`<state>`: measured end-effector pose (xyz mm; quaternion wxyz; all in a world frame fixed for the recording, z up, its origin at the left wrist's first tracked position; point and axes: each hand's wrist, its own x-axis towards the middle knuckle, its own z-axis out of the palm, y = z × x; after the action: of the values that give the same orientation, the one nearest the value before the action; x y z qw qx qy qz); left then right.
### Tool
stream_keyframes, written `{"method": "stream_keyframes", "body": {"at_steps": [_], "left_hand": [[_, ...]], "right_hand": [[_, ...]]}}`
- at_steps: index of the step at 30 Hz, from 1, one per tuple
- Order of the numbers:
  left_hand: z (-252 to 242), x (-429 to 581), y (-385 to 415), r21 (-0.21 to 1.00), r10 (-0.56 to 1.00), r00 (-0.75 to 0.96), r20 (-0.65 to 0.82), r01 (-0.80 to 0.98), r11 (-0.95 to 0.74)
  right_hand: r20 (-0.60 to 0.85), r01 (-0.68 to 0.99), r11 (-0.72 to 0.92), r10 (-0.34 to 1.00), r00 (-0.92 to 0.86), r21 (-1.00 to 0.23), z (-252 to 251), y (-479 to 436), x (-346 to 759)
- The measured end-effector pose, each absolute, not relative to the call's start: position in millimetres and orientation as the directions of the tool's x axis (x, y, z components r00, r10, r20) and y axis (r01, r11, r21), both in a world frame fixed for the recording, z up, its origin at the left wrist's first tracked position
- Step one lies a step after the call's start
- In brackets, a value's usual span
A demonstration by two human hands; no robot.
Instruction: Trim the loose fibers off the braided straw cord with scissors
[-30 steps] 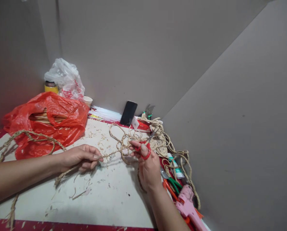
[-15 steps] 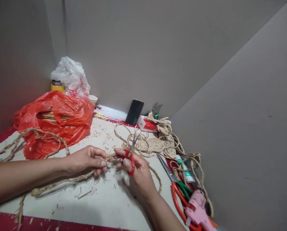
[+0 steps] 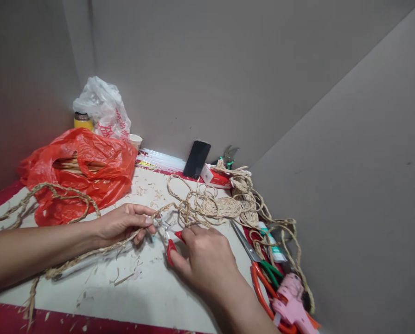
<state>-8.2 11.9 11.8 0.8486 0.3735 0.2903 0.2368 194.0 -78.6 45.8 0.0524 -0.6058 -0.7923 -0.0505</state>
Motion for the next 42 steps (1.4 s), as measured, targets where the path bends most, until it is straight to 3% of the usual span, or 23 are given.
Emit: {"method": "stream_keyframes", "body": {"at_steps": [4,13,36,42], "left_hand": [[12,-7,11,0.779,0.636,0.701,-0.324,-0.183,0.599],[10,-7,8,0.807,0.651,0.683,-0.331,-0.152,0.57],[6,-7,6,0.852,0.7,0.643,-0.312,-0.137,0.506],[10,-7,8,0.845,0.703,0.641,-0.308,-0.154,0.511]], "right_hand": [[0.141,0.964,0.241,0.957,-0.256,0.115,42,-78,192],[0.181,0.963,0.205,0.955,-0.236,0.176,35,-77,189],[0.181,0.957,0.254,0.944,-0.277,0.141,32,-76,191],[0.221,0.963,0.266,0.938,-0.269,0.042,30,-75,197]]}}
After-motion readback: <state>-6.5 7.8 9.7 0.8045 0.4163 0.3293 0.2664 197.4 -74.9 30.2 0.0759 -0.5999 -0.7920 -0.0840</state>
